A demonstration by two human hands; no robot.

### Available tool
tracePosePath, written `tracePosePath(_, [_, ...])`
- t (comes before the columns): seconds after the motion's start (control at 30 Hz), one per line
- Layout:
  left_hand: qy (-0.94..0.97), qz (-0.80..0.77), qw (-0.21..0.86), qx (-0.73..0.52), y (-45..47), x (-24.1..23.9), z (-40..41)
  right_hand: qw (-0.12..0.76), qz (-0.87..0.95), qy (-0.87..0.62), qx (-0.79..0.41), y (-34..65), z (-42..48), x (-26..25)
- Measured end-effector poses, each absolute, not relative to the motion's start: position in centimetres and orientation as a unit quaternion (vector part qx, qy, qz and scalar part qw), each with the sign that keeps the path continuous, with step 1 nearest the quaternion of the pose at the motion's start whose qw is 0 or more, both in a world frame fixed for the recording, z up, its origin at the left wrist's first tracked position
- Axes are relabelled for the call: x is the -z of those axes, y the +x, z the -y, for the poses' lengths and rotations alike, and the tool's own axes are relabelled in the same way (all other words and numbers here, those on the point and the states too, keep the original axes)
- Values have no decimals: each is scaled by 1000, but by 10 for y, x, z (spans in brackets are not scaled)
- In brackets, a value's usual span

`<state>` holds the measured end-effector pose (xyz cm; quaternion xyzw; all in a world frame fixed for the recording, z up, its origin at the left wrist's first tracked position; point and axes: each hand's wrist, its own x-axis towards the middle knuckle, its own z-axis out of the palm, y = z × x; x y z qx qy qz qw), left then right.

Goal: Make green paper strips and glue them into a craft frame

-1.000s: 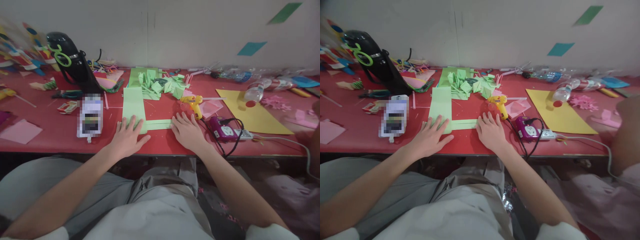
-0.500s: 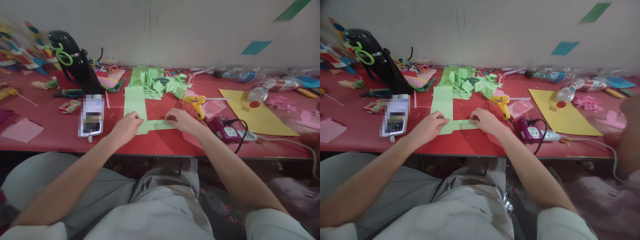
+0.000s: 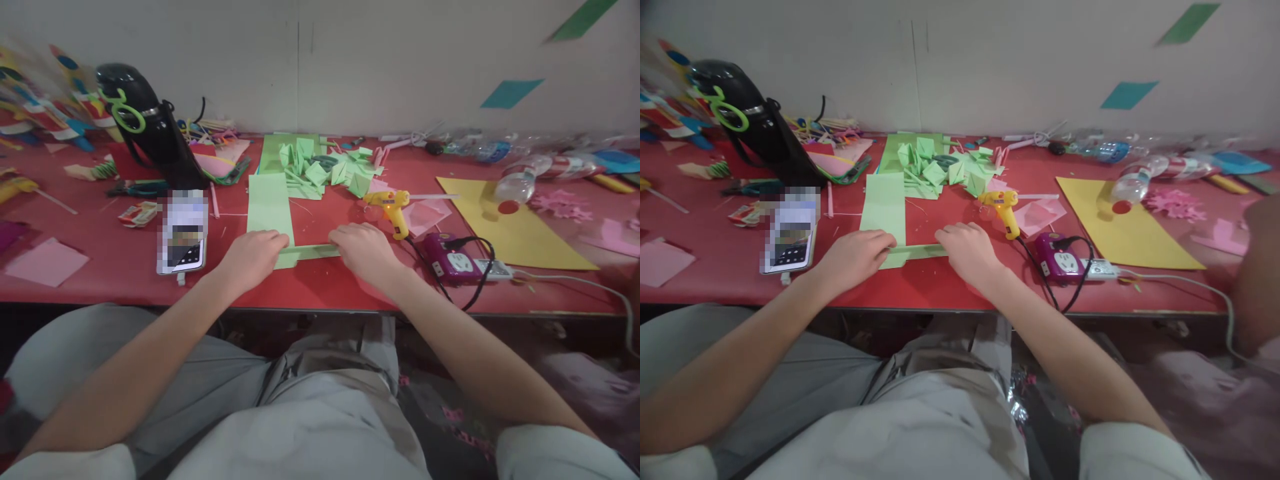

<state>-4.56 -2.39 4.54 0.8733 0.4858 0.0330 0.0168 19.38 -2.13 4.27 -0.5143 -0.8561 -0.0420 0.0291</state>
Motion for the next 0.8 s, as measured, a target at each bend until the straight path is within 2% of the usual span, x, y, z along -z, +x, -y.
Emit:
tracePosePath(0.1, [860,-509,-40,-5,-36,-43,38,17,837,-543,60,187,38,-38])
tracePosePath(0.2, [847,-530,-53,10,-26,-35,52,6,819,-572,47,183,50,-34])
tracePosePath(0.37, [863,-497,-71,-55,-16,-18,72,34,812,-581,33,176,64,-27])
tracePosePath(0.6, [856,-514,-49,-32,-16,-11,84,121,831,-543,7,166,73,-6])
tracePosePath(0.8, [844,-535,-19,-26,-29,-16,81,125,837,-531,-38,189,71,-3])
